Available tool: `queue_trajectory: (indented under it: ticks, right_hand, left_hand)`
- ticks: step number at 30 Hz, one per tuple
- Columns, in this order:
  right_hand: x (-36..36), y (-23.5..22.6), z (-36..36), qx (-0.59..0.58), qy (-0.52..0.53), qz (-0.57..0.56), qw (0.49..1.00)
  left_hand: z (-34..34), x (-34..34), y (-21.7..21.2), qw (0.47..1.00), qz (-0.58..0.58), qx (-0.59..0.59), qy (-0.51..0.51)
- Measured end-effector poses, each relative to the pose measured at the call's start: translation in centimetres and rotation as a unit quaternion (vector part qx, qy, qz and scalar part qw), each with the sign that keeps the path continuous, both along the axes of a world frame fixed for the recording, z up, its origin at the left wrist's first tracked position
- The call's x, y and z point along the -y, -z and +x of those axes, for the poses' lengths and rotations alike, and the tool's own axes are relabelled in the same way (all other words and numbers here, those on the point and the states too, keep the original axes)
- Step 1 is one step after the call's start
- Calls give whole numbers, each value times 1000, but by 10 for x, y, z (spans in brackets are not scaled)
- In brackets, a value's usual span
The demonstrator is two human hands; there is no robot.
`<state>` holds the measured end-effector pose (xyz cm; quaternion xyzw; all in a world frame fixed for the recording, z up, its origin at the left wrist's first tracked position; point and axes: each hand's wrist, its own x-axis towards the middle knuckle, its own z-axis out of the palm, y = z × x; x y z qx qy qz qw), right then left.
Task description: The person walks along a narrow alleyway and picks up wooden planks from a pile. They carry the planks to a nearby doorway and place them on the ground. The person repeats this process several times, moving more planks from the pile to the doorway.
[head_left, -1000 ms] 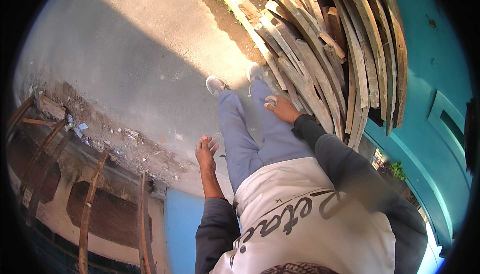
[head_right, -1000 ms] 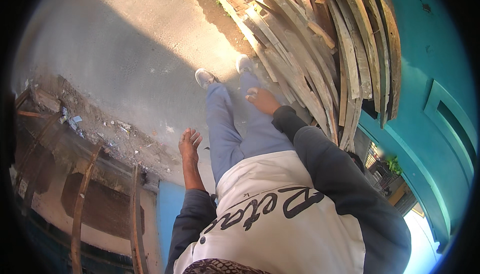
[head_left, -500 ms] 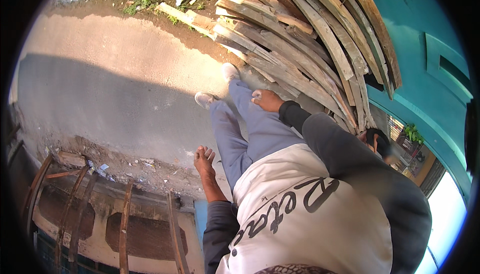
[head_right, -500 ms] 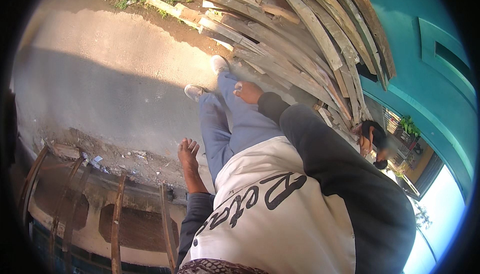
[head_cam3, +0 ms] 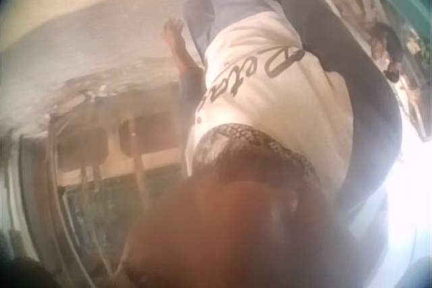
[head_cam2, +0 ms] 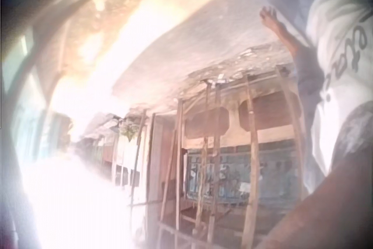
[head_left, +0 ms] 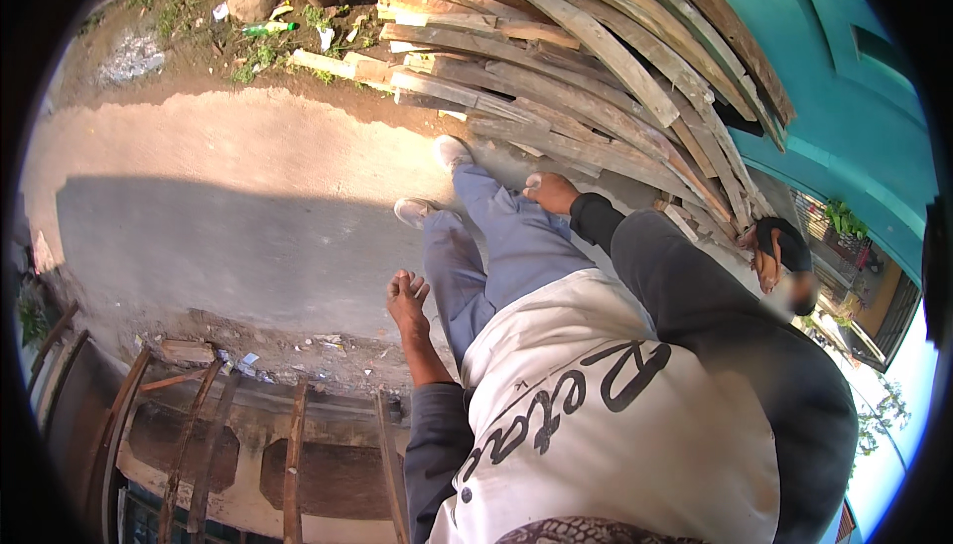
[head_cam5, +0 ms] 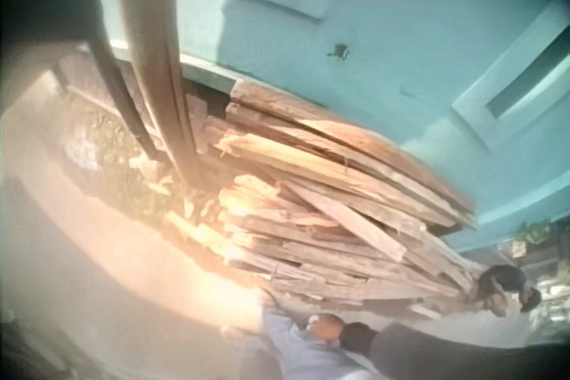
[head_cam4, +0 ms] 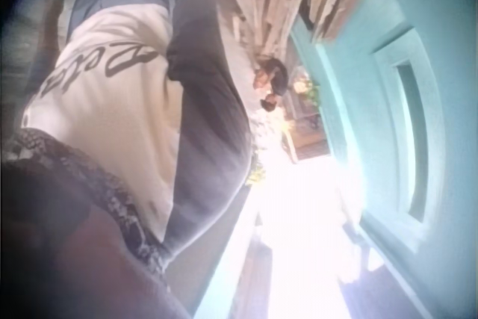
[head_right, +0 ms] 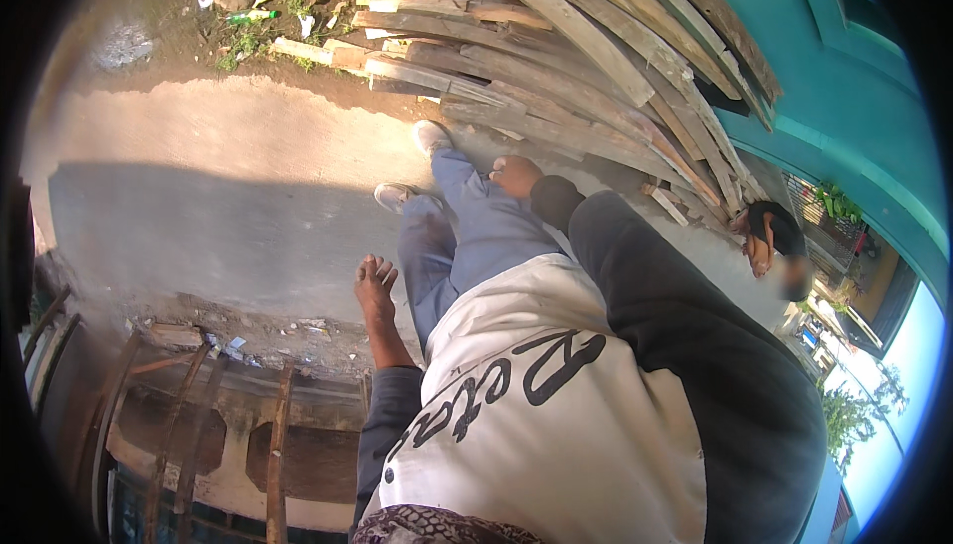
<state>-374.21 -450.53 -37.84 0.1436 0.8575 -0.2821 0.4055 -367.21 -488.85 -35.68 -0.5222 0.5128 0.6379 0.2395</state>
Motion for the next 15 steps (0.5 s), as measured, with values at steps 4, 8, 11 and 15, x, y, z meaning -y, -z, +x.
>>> queue_trajectory:
  ticks: [4,8,11,15]
  right_hand:
    - [1,-9,10,-82,6,-10,997]
    - [17,-62,-9,78,109,-72,988]
    - [14,-71,8,10,64,-38,997]
    - [11,-64,55,-86,61,7,994]
  left_hand:
    - [7,11,-1,999,-5,9,37]
    - [15,44,3,998,-1,3,69]
    - [9,66,-5,996,-26,-4,82]
    - [-1,98,-22,994,-32,-39,100]
